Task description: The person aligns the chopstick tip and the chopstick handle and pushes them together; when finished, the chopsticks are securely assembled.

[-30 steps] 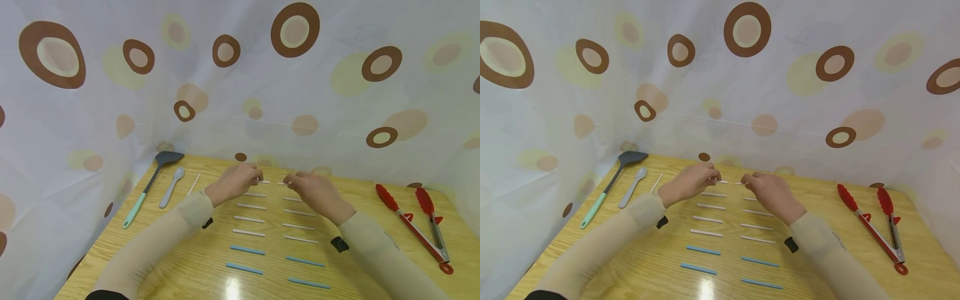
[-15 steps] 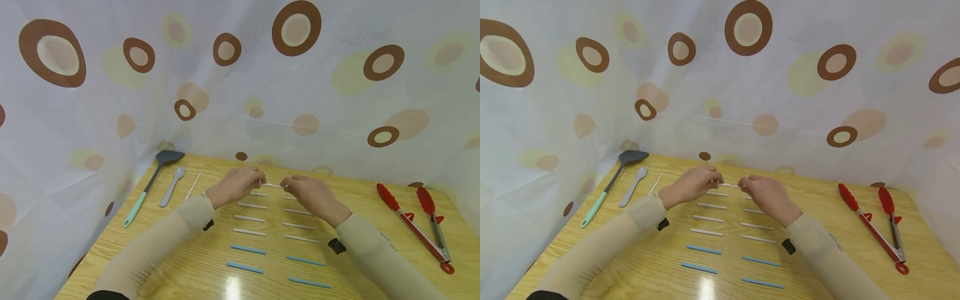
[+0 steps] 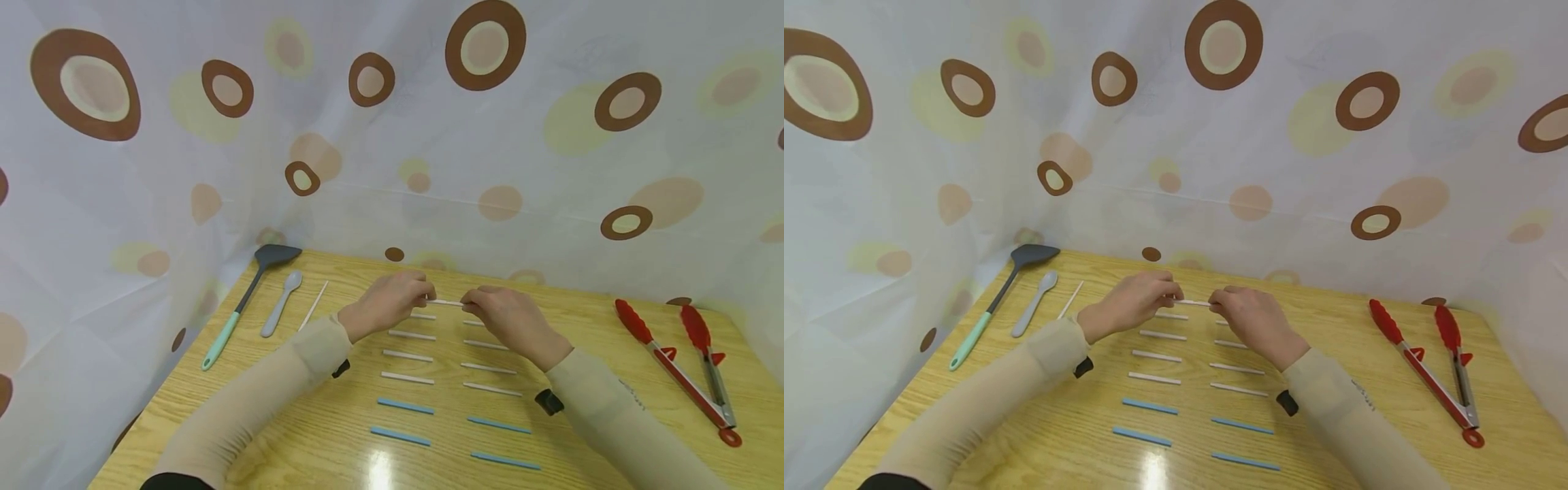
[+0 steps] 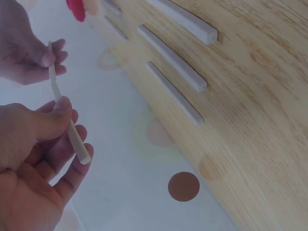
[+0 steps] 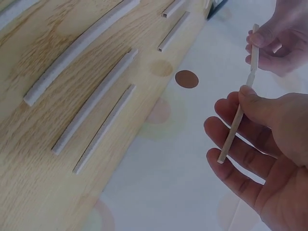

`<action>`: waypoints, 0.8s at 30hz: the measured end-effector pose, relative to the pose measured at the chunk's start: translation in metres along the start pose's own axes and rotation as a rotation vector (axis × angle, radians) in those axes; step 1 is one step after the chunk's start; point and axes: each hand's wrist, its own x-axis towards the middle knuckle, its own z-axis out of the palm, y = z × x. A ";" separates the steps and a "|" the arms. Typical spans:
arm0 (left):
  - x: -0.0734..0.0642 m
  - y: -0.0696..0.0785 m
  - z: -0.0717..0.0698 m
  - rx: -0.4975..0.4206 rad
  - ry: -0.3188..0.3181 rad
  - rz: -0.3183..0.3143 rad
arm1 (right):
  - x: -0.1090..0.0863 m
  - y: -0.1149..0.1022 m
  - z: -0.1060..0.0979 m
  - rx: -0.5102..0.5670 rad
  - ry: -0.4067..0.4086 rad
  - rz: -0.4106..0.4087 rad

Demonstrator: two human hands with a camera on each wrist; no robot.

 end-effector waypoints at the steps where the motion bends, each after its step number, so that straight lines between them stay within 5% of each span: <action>1: 0.000 0.000 0.000 0.008 0.004 0.002 | 0.000 0.000 0.000 0.002 0.004 0.001; 15: 0.001 0.002 0.007 0.133 0.069 0.086 | -0.001 -0.001 0.003 -0.003 0.051 -0.021; 24: -0.001 0.003 0.014 0.138 0.204 0.176 | -0.001 -0.002 0.003 0.025 0.093 -0.070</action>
